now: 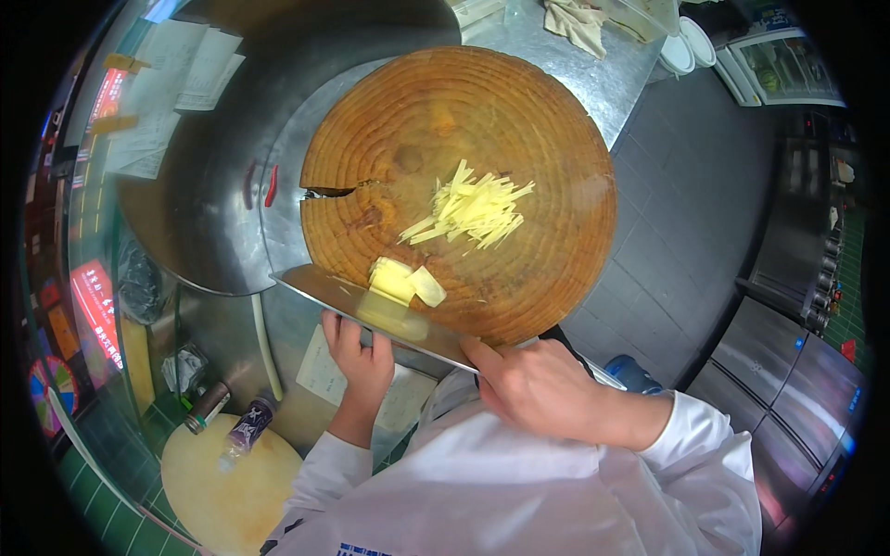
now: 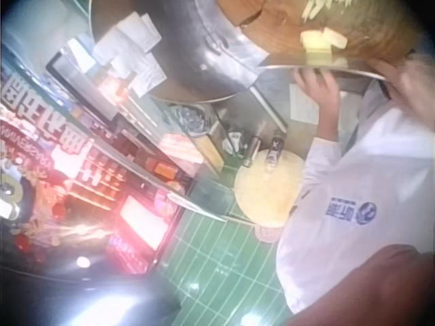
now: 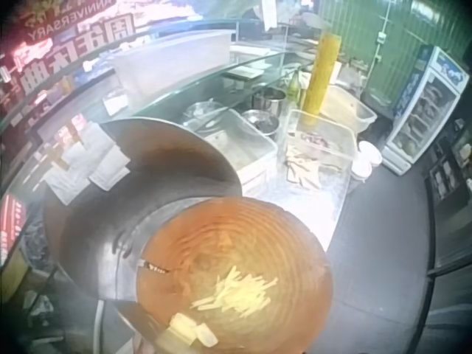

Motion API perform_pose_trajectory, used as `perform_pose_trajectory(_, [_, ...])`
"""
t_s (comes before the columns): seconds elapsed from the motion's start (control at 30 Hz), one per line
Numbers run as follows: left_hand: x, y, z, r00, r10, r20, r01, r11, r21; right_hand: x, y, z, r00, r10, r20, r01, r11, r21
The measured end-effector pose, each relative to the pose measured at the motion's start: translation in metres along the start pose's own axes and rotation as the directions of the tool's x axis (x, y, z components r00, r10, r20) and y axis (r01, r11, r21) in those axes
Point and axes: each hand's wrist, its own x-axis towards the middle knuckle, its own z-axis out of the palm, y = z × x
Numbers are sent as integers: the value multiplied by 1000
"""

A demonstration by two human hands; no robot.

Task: The person slices a yellow vegetable into thin strips on a round wooden cutting board using a large cleaver. The person holds the vegetable with the left hand and cuts with the right hand, then gathers the sliced pieces onto the blade.

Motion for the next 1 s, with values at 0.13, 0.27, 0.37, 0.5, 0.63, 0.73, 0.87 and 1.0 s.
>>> perform_pose_trajectory(0.13, [-5, -5, -1, 997, -72, 34, 73, 996, -44, 20, 3, 12, 1000, -4, 8, 4, 1000, -8])
perform_pose_trajectory(0.27, [-3, -2, 0, 995, -98, 16, 99, 992, -81, 22, 8, 15, 1000, -20, -4, 19, 999, -27])
perform_pose_trajectory(0.37, [-2, 3, -1, 998, -65, 17, 65, 997, -41, 6, 0, 12, 998, -31, -61, 28, 998, -54])
perform_pose_trajectory(0.5, [-17, -24, 3, 997, -16, 72, 18, 1000, -22, -21, -12, -7, 1000, -3, 0, 3, 998, -55])
perform_pose_trajectory(0.63, [-16, -19, 3, 999, -15, 50, 16, 1000, -22, -48, -10, -11, 999, 8, 34, -6, 998, -63])
perform_pose_trajectory(0.73, [-9, -7, 3, 999, 40, -15, -40, 999, 29, -62, -5, -10, 999, 9, 32, -7, 998, -58])
perform_pose_trajectory(0.87, [-8, -6, 0, 1000, 28, 15, -28, 999, 21, -64, -3, -10, 1000, 6, 29, -5, 998, -59])
perform_pose_trajectory(1.0, [-7, -8, -1, 999, 35, 29, -35, 999, 11, -57, -3, -7, 1000, 15, 23, -13, 998, -59])
